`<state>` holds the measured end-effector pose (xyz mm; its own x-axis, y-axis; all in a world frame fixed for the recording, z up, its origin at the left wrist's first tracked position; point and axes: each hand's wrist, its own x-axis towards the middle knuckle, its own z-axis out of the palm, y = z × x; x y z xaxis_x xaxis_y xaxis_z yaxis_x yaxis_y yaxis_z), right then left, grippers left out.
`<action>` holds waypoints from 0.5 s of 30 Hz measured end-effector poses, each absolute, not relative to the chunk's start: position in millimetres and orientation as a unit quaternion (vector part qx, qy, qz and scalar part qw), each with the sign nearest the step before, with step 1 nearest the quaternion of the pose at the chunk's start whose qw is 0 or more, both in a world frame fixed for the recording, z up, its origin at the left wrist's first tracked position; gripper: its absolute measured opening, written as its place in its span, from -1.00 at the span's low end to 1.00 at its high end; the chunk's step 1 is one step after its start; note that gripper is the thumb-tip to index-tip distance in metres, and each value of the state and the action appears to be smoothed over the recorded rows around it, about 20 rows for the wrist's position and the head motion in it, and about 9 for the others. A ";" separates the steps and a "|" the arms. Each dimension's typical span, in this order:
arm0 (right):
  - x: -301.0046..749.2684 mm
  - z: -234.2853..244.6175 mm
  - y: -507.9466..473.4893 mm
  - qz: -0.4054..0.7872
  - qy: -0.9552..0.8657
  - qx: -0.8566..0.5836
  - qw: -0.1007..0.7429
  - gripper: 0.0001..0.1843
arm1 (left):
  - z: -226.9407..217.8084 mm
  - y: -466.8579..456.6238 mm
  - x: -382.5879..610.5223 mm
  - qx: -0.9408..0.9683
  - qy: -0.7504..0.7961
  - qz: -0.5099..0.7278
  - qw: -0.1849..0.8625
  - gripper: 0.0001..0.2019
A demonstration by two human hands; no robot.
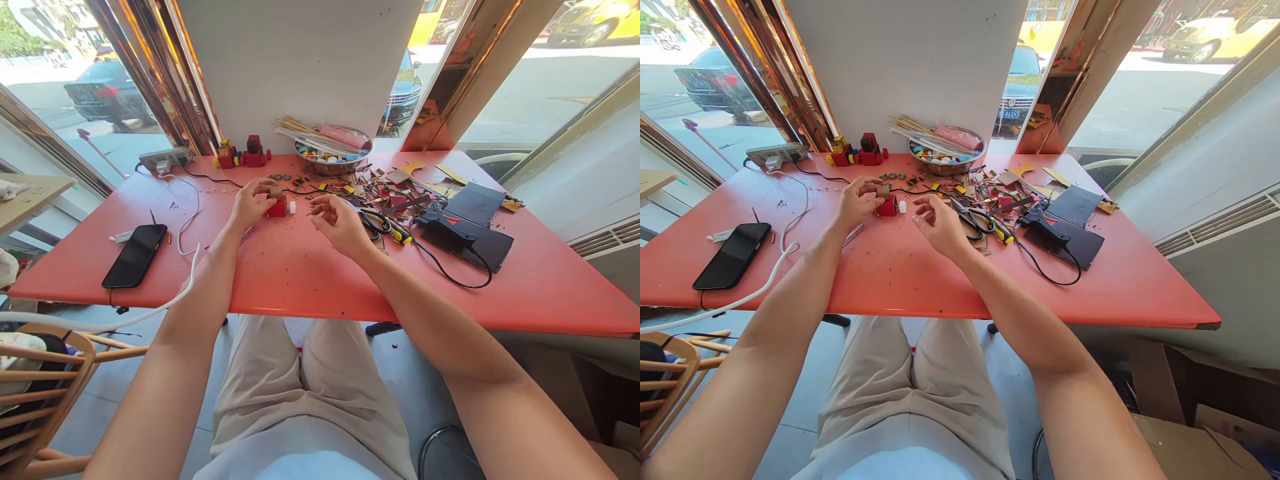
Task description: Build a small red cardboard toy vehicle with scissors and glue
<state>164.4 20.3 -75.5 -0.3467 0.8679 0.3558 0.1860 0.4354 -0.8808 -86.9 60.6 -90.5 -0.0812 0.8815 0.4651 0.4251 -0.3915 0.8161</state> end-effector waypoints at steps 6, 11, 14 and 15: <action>168.3 -60.8 14.4 0.318 -0.758 -0.382 0.422 -0.89 | -88.7 67.3 -97.6 0.602 0.472 0.608 0.210 -0.57; 201.6 -40.5 25.8 0.165 -0.745 -0.448 0.465 -0.50 | -82.4 76.1 -113.0 0.434 0.476 0.751 0.142 -0.53; 227.9 -25.4 36.7 0.146 -0.657 -0.499 0.545 -0.63 | -81.2 77.9 -116.0 0.374 0.481 0.777 0.155 -0.40; 236.5 -20.5 40.0 0.143 -0.620 -0.511 0.578 -0.72 | -81.3 78.1 -116.2 0.368 0.487 0.776 0.163 -0.38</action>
